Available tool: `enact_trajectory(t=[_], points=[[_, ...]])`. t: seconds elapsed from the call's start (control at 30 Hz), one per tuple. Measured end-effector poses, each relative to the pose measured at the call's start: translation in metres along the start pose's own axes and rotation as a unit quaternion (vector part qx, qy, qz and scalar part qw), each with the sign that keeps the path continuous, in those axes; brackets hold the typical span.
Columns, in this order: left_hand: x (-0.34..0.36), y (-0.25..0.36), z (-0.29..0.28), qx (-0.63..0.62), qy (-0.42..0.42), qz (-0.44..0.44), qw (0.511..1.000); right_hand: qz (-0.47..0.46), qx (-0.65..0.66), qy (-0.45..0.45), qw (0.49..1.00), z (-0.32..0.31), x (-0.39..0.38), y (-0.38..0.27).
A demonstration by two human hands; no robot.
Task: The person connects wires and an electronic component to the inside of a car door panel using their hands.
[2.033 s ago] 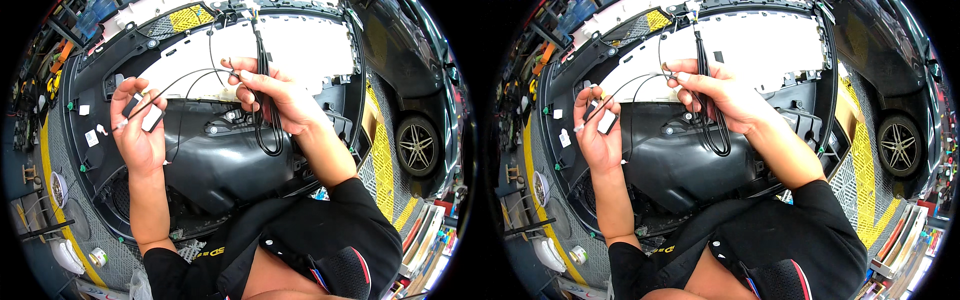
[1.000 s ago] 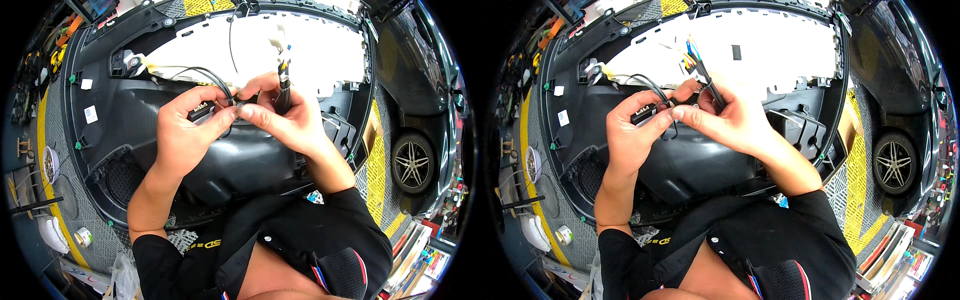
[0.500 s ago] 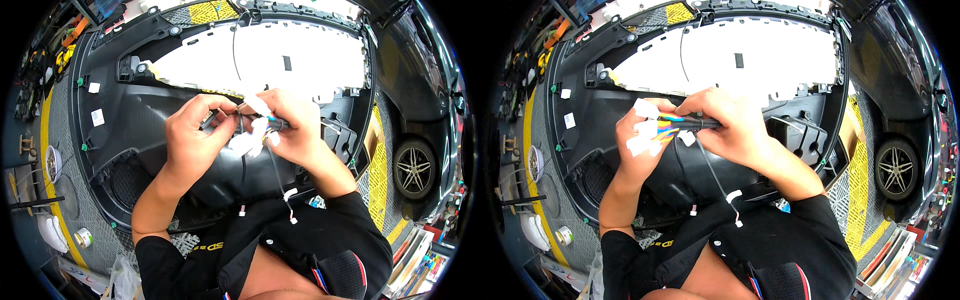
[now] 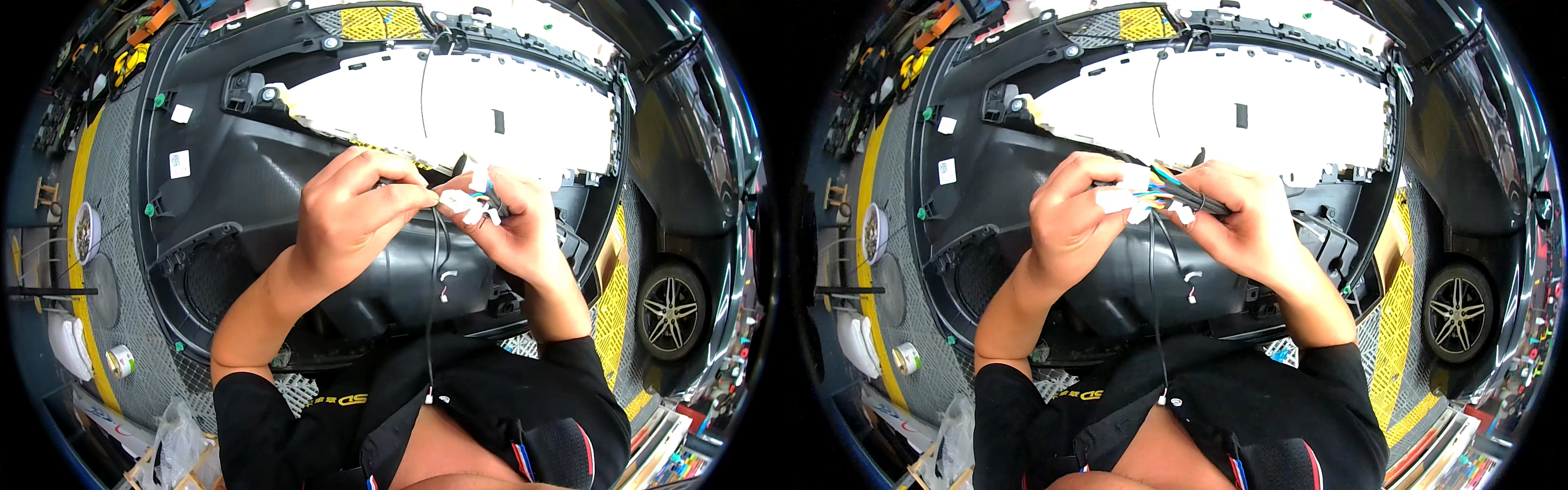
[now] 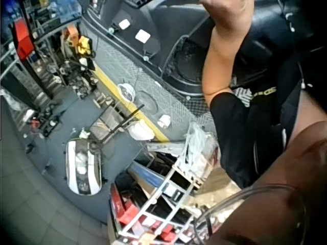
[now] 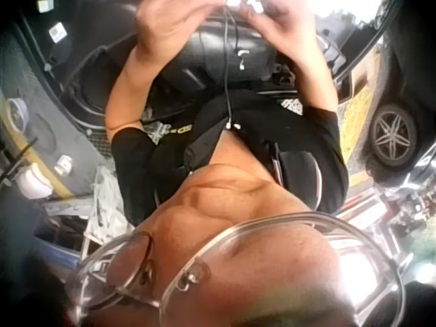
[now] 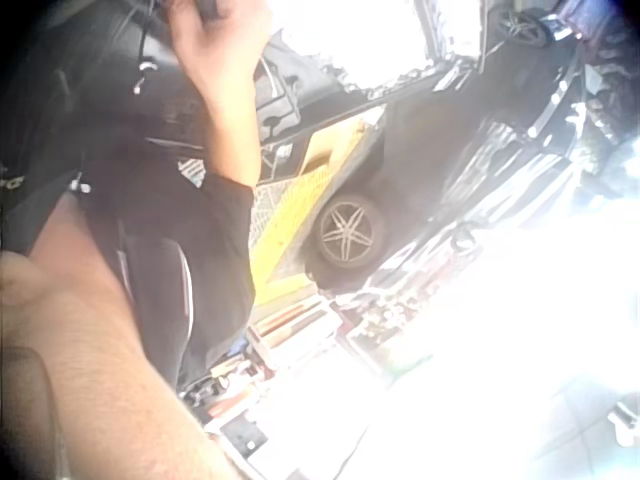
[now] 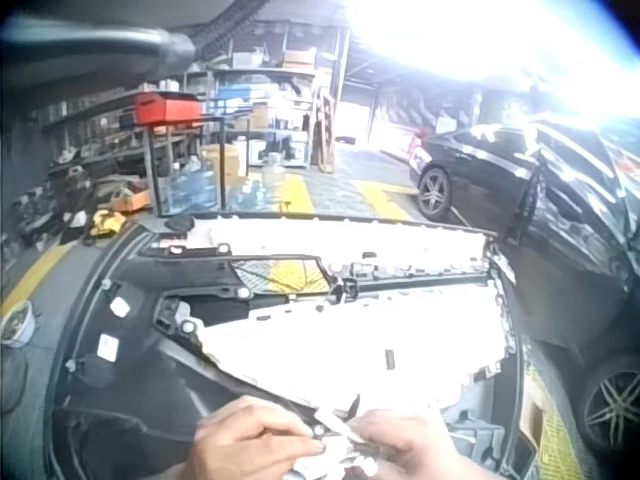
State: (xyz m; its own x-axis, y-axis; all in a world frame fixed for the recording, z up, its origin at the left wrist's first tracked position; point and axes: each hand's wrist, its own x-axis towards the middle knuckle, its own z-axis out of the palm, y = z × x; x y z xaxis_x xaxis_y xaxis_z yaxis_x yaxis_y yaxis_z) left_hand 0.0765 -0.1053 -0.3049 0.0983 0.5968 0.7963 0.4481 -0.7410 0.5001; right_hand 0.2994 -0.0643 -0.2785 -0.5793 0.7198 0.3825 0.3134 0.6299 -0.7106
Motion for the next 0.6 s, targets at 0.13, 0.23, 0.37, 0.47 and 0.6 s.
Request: enact_trajectory(t=[0.13,0.23,0.37,0.47,0.6], points=[[0.001,0.011,-0.007,0.093,-0.022,0.046,0.994,0.038,-0.055,0.009,0.998,-0.002,0.013,-0.008],[0.002,0.031,-0.007,0.056,-0.046,0.016,0.997,0.058,0.034,0.052,0.996,-0.001,0.018,-0.016],[-0.002,0.04,-0.009,0.086,-0.077,-0.015,0.993,0.009,0.158,0.063,0.985,-0.005,0.031,-0.041],[-0.002,0.033,-0.024,0.049,-0.065,-0.111,0.99,0.042,0.2,-0.008,0.979,-0.009,0.026,-0.067],[0.002,0.044,-0.041,-0.17,0.005,-0.205,0.964,0.051,0.053,-0.079,0.994,-0.011,0.021,-0.061]])
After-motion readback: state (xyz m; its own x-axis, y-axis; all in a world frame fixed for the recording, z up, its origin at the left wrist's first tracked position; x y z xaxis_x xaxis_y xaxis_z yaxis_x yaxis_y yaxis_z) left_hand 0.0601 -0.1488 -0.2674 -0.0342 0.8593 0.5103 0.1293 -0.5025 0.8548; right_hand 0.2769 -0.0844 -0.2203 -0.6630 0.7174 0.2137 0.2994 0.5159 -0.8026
